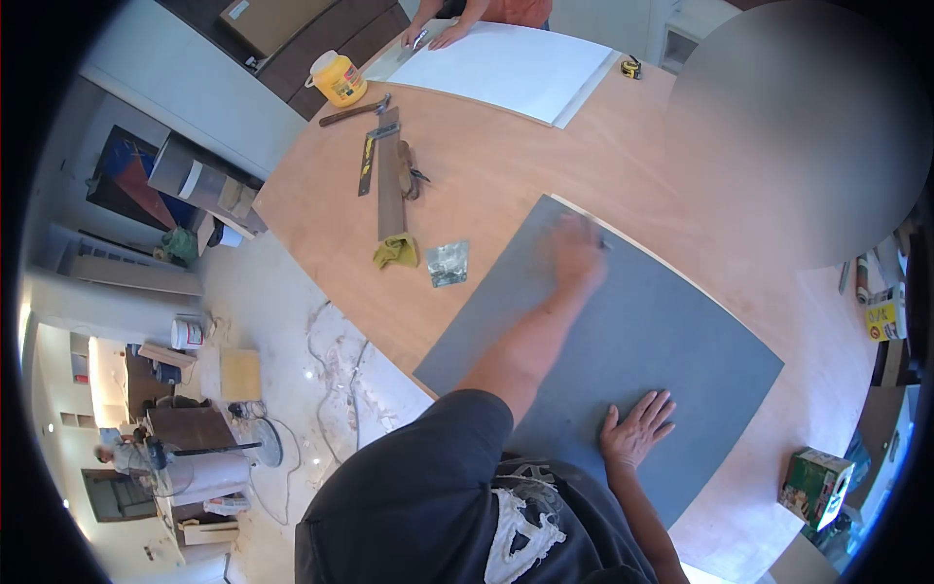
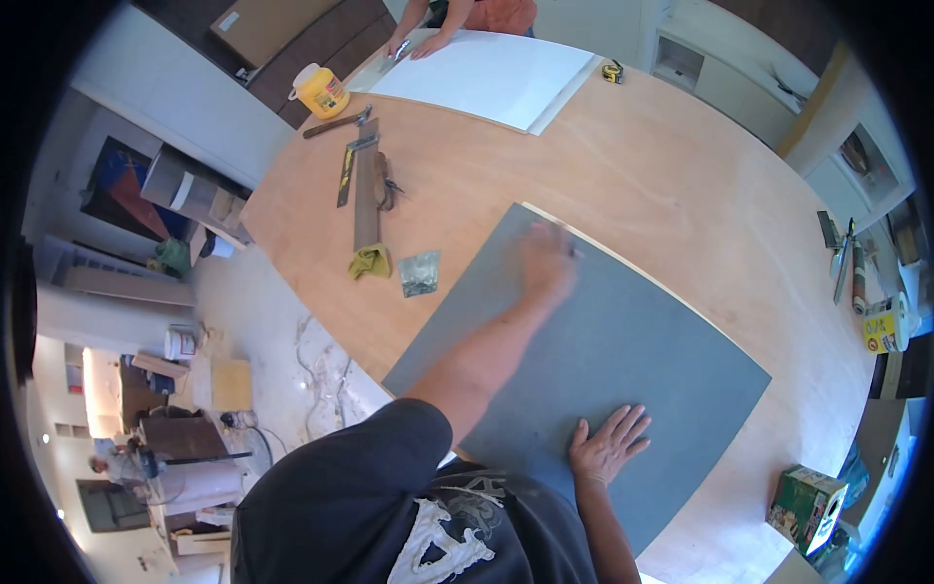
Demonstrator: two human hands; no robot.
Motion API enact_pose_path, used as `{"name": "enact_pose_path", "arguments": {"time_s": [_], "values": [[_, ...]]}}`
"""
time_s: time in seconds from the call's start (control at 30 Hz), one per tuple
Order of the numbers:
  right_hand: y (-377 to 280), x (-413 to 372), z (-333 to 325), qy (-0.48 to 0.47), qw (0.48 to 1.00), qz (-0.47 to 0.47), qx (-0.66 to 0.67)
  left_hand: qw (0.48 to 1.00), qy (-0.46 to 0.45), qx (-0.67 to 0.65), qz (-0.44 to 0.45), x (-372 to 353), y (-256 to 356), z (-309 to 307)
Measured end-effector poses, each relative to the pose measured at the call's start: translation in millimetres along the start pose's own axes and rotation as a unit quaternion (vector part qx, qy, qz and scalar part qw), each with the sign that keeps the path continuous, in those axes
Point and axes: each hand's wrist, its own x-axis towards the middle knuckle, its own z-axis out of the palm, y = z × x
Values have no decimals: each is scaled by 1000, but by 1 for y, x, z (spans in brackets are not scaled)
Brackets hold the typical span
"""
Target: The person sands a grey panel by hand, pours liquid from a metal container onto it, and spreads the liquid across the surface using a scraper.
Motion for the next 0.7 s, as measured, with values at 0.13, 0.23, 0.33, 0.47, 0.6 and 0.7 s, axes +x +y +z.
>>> {"name": "enact_pose_path", "arguments": {"time_s": [0.13, 0.23, 0.33, 0.47, 0.6, 0.7], "values": [[3, -2, 8, 19, 1000, -15, -1, 954, -121, -109, 253, -92, 131, -15], [2, -2, 6, 21, 1000, -16, 1, 895, -64, -169, 408, -142, 149, 4], [0, -2, -1, 5, 1000, -15, 10, 898, -199, -142, 367, -102, 113, -48], [7, -1, 4, 20, 999, -23, 14, 985, -110, -63, 114, -29, -26, -56], [6, -1, 2, 25, 999, -28, 20, 999, -9, 52, 3, -64, -62, -58], [4, -1, 1, 20, 999, -27, 28, 975, -152, 12, 159, -143, -17, -98]]}}
